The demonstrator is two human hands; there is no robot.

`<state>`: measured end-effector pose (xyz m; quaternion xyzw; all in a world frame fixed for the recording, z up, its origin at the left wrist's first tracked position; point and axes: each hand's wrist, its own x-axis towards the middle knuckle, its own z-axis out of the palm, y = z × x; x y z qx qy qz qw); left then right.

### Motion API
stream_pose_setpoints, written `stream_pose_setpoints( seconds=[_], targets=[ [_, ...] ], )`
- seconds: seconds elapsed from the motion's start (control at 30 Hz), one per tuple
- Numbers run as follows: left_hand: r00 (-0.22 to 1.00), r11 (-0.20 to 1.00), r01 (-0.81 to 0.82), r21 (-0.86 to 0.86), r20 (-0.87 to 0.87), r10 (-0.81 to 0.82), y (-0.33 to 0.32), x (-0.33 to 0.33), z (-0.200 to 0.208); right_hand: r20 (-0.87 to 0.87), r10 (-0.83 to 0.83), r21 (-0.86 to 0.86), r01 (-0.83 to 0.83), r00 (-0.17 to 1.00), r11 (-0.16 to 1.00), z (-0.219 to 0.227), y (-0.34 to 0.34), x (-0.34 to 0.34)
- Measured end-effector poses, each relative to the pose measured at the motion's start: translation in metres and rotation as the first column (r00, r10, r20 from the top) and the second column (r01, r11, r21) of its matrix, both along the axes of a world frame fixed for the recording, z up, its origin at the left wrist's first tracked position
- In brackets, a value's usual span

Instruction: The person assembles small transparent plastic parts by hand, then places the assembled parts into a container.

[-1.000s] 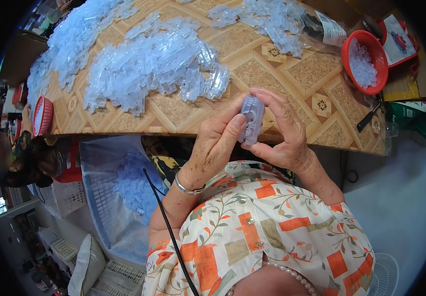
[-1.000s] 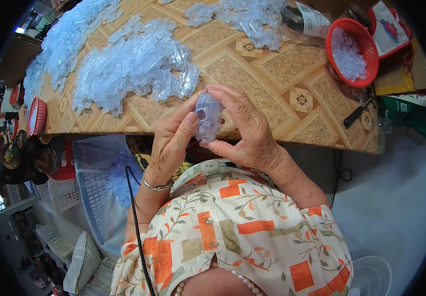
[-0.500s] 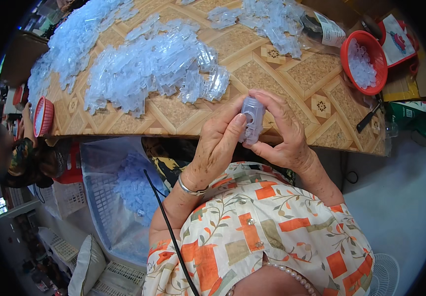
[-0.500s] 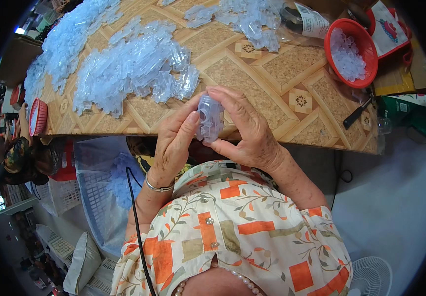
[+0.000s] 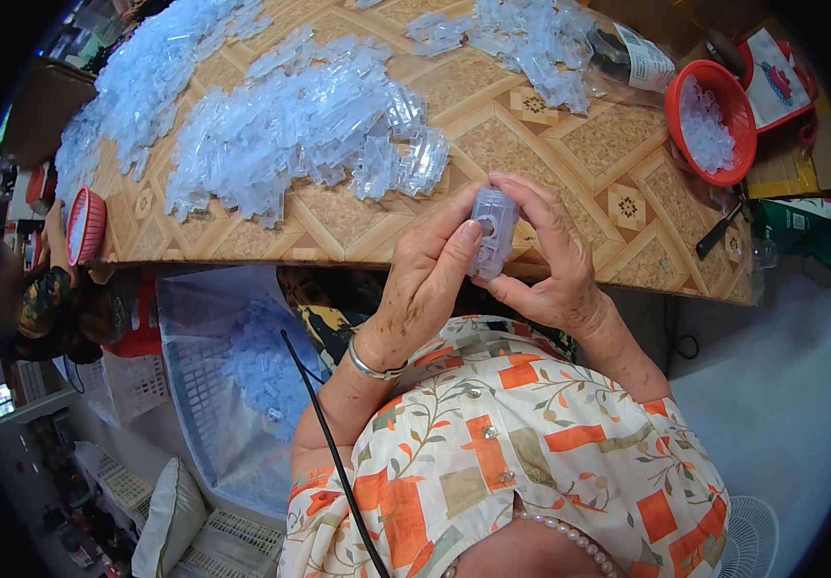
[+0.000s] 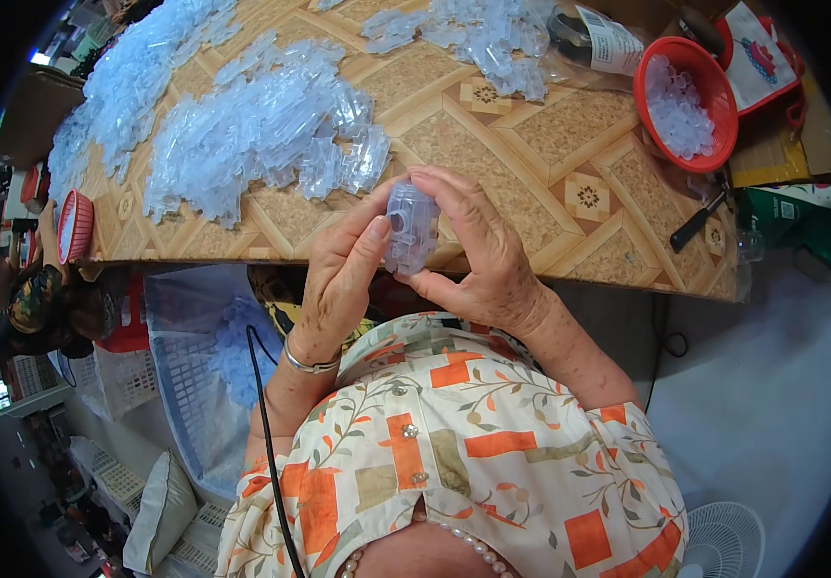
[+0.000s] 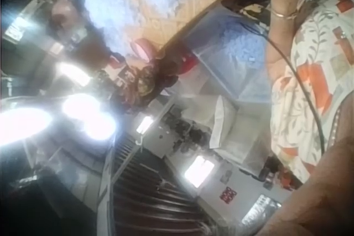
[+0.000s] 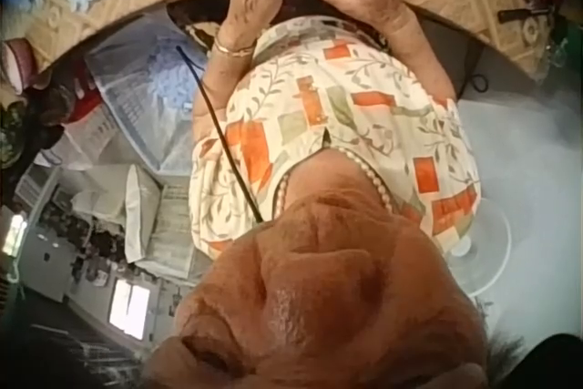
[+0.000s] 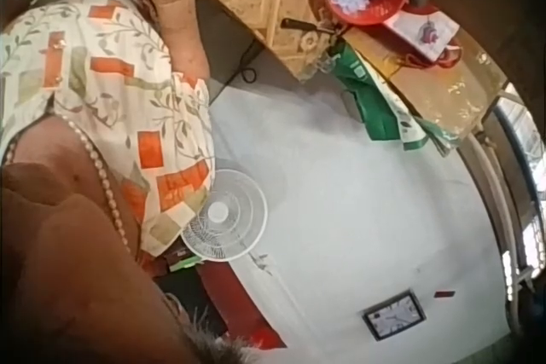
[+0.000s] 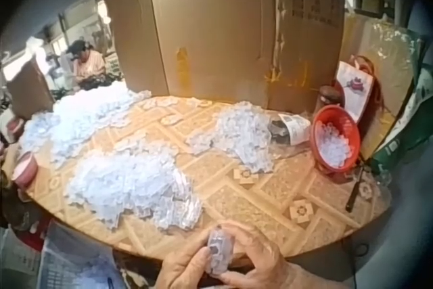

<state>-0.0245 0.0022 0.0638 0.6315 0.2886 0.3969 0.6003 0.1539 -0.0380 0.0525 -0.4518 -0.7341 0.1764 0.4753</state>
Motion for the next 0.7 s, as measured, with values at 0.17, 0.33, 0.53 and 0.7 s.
stream_pose_setpoints(
  seconds=[0.17, 0.33, 0.53, 0.7],
  targets=[
    [0.999, 0.996, -0.006, 0.093, -0.039, 0.010, 0.002, -0.001, -0.005, 0.036, -0.028, 0.063, 0.025, 0.999, 0.998, -0.002, 0.000, -0.003],
    [0.999, 0.998, 0.051, 0.047, -0.014, -0.050, 0.007, -0.004, -0.001, 0.064, -0.057, 0.112, 0.050, 0.996, 0.992, -0.005, -0.001, -0.006],
    [0.987, 0.975, 0.103, 0.199, -0.141, -0.076, 0.007, -0.004, -0.011, 0.025, -0.113, 0.089, 0.111, 0.993, 0.990, -0.008, -0.001, -0.008],
    [0.956, 0.925, 0.151, 0.348, -0.290, -0.047, 0.008, -0.002, -0.016, -0.012, -0.116, 0.046, 0.116, 0.993, 0.992, -0.012, -0.001, -0.006]
  ],
)
